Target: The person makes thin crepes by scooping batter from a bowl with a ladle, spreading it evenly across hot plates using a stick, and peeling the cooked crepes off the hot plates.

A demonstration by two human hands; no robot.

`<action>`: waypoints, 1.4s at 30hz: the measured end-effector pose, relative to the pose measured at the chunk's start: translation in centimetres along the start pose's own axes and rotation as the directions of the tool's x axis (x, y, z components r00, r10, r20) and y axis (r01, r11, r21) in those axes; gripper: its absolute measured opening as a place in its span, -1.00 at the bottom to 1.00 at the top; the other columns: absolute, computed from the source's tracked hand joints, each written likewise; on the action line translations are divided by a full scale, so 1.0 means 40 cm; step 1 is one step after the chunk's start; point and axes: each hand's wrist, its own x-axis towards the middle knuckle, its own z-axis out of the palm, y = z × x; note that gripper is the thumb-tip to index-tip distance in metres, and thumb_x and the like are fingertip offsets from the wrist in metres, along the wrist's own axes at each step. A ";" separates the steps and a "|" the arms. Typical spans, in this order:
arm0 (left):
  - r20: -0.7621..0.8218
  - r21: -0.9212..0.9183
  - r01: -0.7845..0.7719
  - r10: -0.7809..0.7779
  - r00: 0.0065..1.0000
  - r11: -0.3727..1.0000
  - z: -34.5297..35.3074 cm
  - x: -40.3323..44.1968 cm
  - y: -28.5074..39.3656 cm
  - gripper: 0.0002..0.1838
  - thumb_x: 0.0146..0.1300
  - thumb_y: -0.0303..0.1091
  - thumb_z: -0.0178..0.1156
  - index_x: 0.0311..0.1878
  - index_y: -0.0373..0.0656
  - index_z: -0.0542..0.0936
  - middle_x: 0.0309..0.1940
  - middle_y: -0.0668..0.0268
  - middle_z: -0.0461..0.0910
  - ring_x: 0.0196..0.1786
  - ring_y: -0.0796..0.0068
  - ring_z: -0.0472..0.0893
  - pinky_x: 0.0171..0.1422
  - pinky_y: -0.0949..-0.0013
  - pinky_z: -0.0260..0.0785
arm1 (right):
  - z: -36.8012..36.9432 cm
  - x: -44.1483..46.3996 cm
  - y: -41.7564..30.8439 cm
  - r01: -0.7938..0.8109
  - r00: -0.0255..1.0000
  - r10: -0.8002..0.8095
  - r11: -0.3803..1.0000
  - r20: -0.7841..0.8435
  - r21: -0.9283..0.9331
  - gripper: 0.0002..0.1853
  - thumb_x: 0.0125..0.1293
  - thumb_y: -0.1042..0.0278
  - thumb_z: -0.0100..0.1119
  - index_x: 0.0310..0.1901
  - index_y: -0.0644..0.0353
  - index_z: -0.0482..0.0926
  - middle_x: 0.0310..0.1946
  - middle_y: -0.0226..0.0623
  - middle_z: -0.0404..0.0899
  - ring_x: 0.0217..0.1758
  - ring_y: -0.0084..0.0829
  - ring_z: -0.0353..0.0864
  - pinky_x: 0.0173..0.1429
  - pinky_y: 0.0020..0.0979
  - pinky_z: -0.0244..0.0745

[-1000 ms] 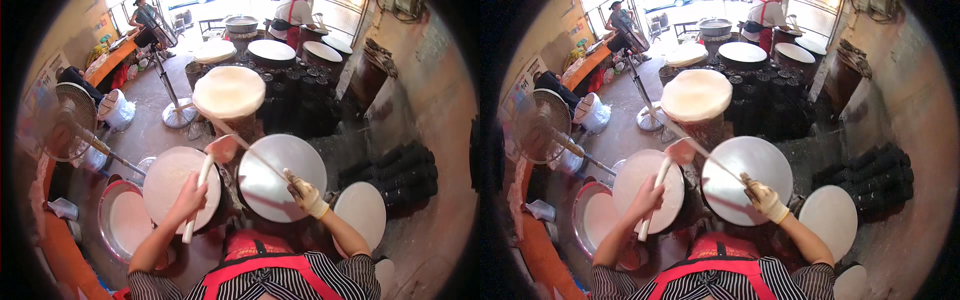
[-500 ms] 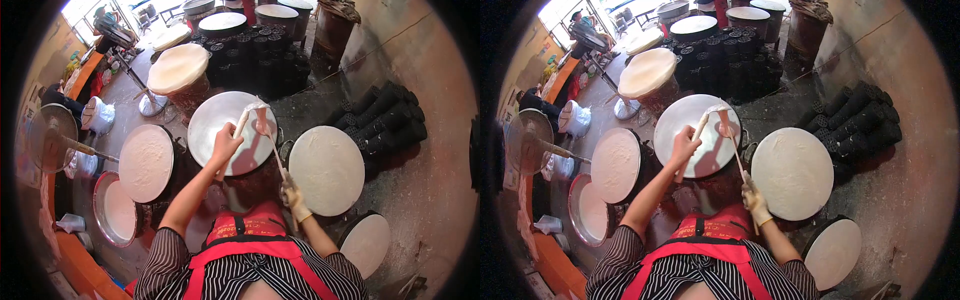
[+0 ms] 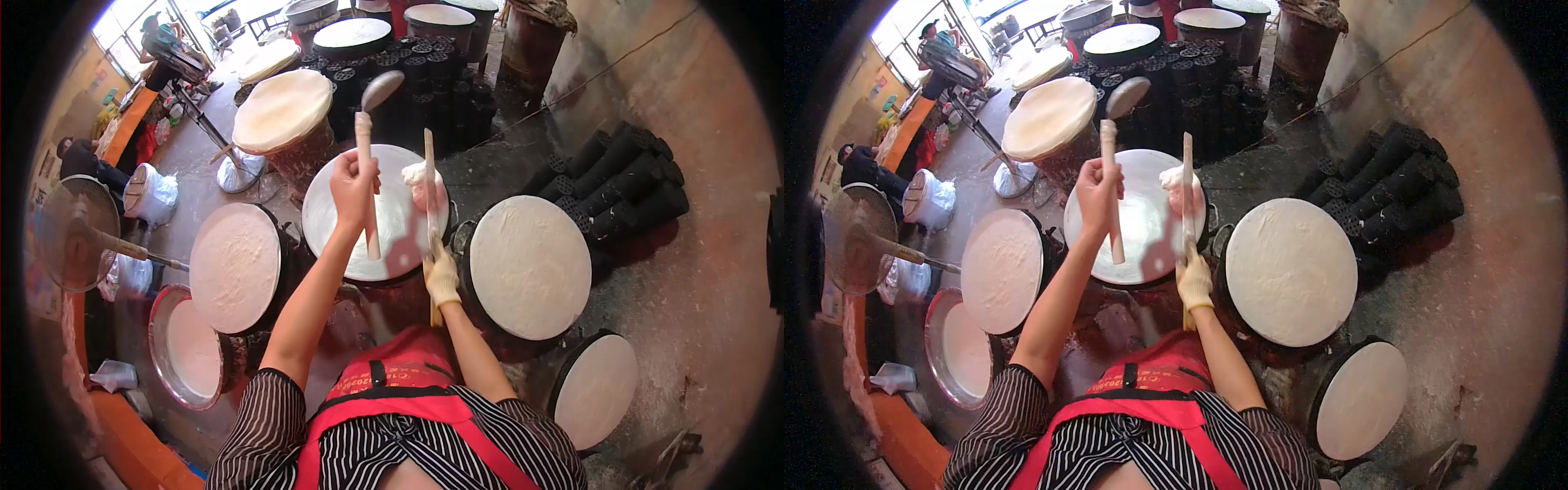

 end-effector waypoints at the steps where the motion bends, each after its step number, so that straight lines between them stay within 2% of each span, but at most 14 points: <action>1: 0.031 -0.076 0.007 -0.005 0.999 0.997 -0.024 -0.007 0.030 -0.75 0.35 -0.35 0.19 -0.06 -0.32 0.45 -0.49 0.32 0.53 -0.53 0.62 0.51 -0.46 0.52 0.39 | 0.001 0.026 -0.025 0.001 1.000 -0.001 1.000 -0.001 -0.006 -0.45 0.41 0.23 0.04 0.42 -0.19 0.28 -0.01 0.07 0.60 0.02 0.14 0.57 0.09 0.03 0.44; 3: 0.016 -0.028 0.087 -0.086 0.996 0.996 -0.083 -0.050 0.070 -0.76 0.42 -0.29 0.11 -0.04 -0.29 0.46 -0.45 0.33 0.53 -0.51 0.63 0.49 -0.47 0.55 0.35 | 0.006 0.047 -0.064 -0.362 0.932 0.203 0.539 0.300 0.761 -0.49 0.42 0.23 0.13 0.38 -0.21 0.38 -0.51 -0.51 0.44 -0.68 -0.56 0.39 -0.62 -0.40 0.33; 4: 0.042 0.004 0.213 -0.213 0.976 0.977 -0.134 -0.084 0.081 -0.73 0.44 -0.25 0.07 0.02 -0.28 0.46 -0.42 0.34 0.52 -0.49 0.65 0.47 -0.49 0.56 0.32 | 0.020 0.025 -0.086 -0.388 0.913 0.286 0.395 0.290 0.833 -0.51 0.43 0.21 0.13 0.37 -0.29 0.40 -0.58 -0.63 0.19 -0.78 -0.73 0.08 -0.74 -0.58 0.06; 7: 0.070 0.253 0.470 -0.501 0.863 0.846 -0.335 -0.219 0.055 -0.64 0.47 -0.19 0.01 0.18 -0.22 0.47 -0.35 0.37 0.51 -0.48 0.70 0.39 -0.53 0.61 0.21 | 0.086 -0.118 -0.100 -0.252 0.906 0.416 0.392 0.074 0.885 -0.50 0.41 0.18 0.19 0.36 -0.36 0.40 -0.63 -0.64 0.18 -0.79 -0.69 0.12 -0.76 -0.53 0.07; 8: -0.016 0.114 0.529 -0.531 0.847 0.841 -0.362 -0.281 0.055 -0.63 0.46 -0.20 0.04 0.21 -0.20 0.47 -0.37 0.41 0.49 -0.49 0.73 0.36 -0.54 0.62 0.18 | 0.158 -0.138 -0.055 -0.213 0.893 0.448 0.330 0.046 0.920 -0.50 0.41 0.21 0.18 0.36 -0.38 0.40 -0.64 -0.64 0.15 -0.80 -0.68 0.10 -0.77 -0.53 0.05; 14: -0.128 0.048 0.646 -0.636 0.761 0.762 -0.513 -0.525 0.076 -0.80 0.37 -0.22 0.22 -0.10 -0.13 0.59 -0.47 0.56 0.40 -0.54 0.83 0.22 -0.55 0.66 0.00 | 0.228 -0.019 -0.290 -0.349 0.789 0.502 -0.109 0.355 0.931 -0.62 0.31 -0.23 0.14 -0.14 -0.09 0.52 -0.67 -0.56 0.25 -0.77 -0.52 0.25 -0.70 -0.40 0.16; 17: -0.106 -0.133 0.687 -0.700 0.707 0.714 -0.578 -0.572 0.091 -0.80 0.36 -0.22 0.24 -0.32 -0.08 0.52 -0.56 0.60 0.28 -0.55 0.81 0.21 -0.55 0.65 0.00 | 0.246 0.076 -0.382 -0.421 0.809 0.556 0.317 0.193 0.850 -0.75 0.43 0.19 0.14 0.09 -0.10 0.50 -0.59 -0.48 0.28 -0.74 -0.58 0.25 -0.73 -0.47 0.24; 19: -0.113 -0.159 0.695 -0.712 0.693 0.701 -0.625 -0.586 0.087 -0.78 0.37 -0.21 0.23 -0.36 -0.05 0.48 -0.57 0.59 0.28 -0.55 0.80 0.22 -0.55 0.65 0.00 | 0.261 0.114 -0.365 -0.425 0.847 0.489 0.386 0.209 0.819 -0.80 0.42 0.12 0.11 -0.10 0.04 0.52 -0.63 -0.49 0.27 -0.74 -0.60 0.25 -0.74 -0.46 0.18; 21: -0.113 -0.183 0.707 -0.729 0.676 0.684 -0.671 -0.601 0.085 -0.75 0.38 -0.20 0.22 -0.39 -0.03 0.44 -0.57 0.58 0.28 -0.56 0.79 0.22 -0.56 0.64 0.01 | 0.243 0.120 -0.294 -0.551 0.822 0.384 0.347 0.420 0.759 -0.59 0.34 -0.13 0.08 -0.50 -0.01 0.36 -0.76 -0.58 0.20 -0.82 -0.58 0.15 -0.74 -0.46 0.06; 23: -0.115 -0.169 0.736 -0.754 0.646 0.656 -0.710 -0.613 0.080 -0.70 0.41 -0.17 0.18 -0.44 0.00 0.39 -0.58 0.56 0.27 -0.56 0.77 0.23 -0.57 0.64 0.00 | 0.167 0.039 -0.272 -0.573 0.767 0.456 0.172 0.452 0.801 -0.56 0.28 -0.23 0.12 -0.49 -0.05 0.40 -0.78 -0.58 0.19 -0.86 -0.53 0.09 -0.75 -0.45 0.01; 25: -0.114 -0.183 0.743 -0.764 0.635 0.644 -0.738 -0.621 0.072 -0.65 0.46 -0.13 0.11 -0.48 0.00 0.38 -0.61 0.54 0.27 -0.59 0.77 0.22 -0.58 0.63 0.02 | 0.150 -0.063 -0.223 -0.410 0.848 0.464 0.266 0.257 0.873 -0.50 0.22 -0.38 0.13 -0.48 -0.08 0.42 -0.75 -0.55 0.21 -0.87 -0.51 0.07 -0.76 -0.46 -0.03; 28: -0.116 -0.141 0.761 -0.774 0.623 0.633 -0.765 -0.631 0.070 -0.55 0.50 0.02 -0.01 -0.48 -0.05 0.38 -0.62 0.49 0.30 -0.62 0.73 0.20 -0.59 0.61 0.02 | 0.194 -0.147 -0.150 -0.333 0.857 0.480 0.239 0.187 0.912 -0.80 0.42 -0.02 0.12 -0.06 -0.22 0.61 -0.72 -0.54 0.25 -0.85 -0.59 0.09 -0.77 -0.45 0.00; 29: -0.116 -0.143 0.763 -0.776 0.620 0.631 -0.768 -0.633 0.066 -0.55 0.50 0.02 -0.01 -0.48 -0.05 0.38 -0.62 0.49 0.30 -0.62 0.73 0.20 -0.59 0.61 0.02 | 0.192 -0.142 -0.206 -0.411 0.843 0.513 0.422 0.161 0.808 -0.76 0.47 0.18 0.06 0.11 -0.31 0.58 -0.69 -0.53 0.25 -0.83 -0.59 0.10 -0.77 -0.44 0.02; 42: -0.276 -0.240 0.677 -0.718 0.639 0.696 -0.618 -0.682 0.046 -0.66 0.50 -0.14 0.03 -0.39 -0.13 0.46 -0.51 0.46 0.37 -0.52 0.75 0.25 -0.56 0.65 0.05 | 0.025 0.005 -0.219 -0.416 0.865 0.088 0.676 0.494 0.609 -0.63 0.47 0.17 0.05 0.27 -0.16 0.49 -0.65 -0.56 0.26 -0.80 -0.63 0.12 -0.75 -0.51 0.06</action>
